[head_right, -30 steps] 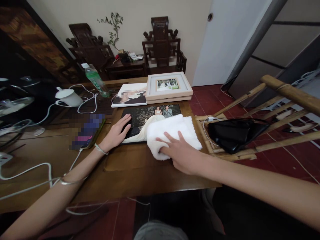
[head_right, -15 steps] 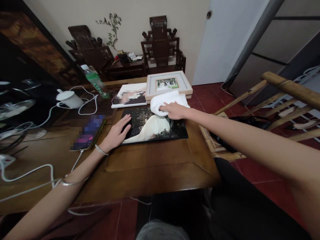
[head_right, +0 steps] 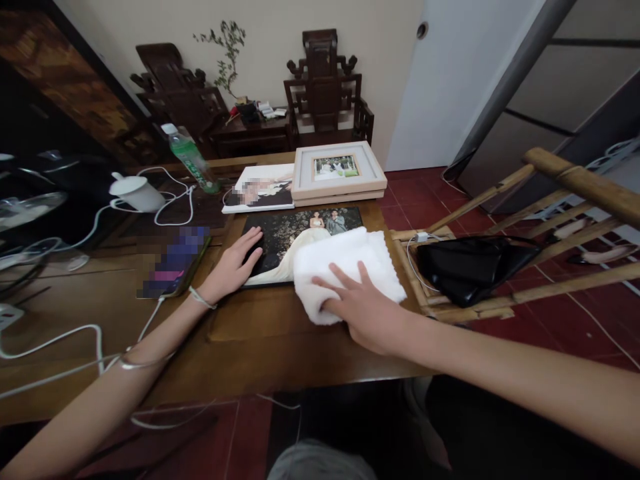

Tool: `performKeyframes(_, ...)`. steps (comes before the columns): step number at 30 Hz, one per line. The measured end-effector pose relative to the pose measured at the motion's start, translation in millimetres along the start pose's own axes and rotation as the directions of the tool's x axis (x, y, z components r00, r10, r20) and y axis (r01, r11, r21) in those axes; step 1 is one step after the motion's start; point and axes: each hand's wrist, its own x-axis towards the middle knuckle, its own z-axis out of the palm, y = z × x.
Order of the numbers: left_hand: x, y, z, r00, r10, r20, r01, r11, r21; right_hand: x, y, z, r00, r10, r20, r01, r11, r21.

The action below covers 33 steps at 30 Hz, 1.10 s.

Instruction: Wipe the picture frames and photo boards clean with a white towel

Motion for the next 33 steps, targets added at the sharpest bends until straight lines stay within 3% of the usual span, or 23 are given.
performKeyframes(6,0,0,-1,1.000,-0.015,0.010,0.015,1.000,-0.002,16,4,-9,0.999,-0.033,-0.008,0.033,0.999,-0.006)
performKeyframes(15,0,0,-1,1.000,0.000,0.000,0.000,1.000,-0.006,103,50,-40,0.988,0.152,0.021,-0.151,0.988,-0.035)
performKeyframes(19,0,1,-2,1.000,0.002,0.010,-0.002,1.000,-0.003,125,58,-46,0.989,0.146,0.023,-0.142,0.982,-0.123)
performKeyframes(24,0,1,-2,1.000,-0.010,0.022,0.010,1.000,-0.003,113,45,-33,0.996,0.092,0.010,-0.088,0.970,-0.228)
performKeyframes(30,0,0,0,0.999,-0.027,0.025,0.027,1.000,-0.011,62,0,-4,0.999,0.012,-0.039,-0.020,0.972,-0.235)
performKeyframes(33,0,1,0,0.998,-0.043,0.034,0.044,0.999,-0.012,43,-19,3,1.000,-0.001,0.002,0.001,0.976,-0.219)
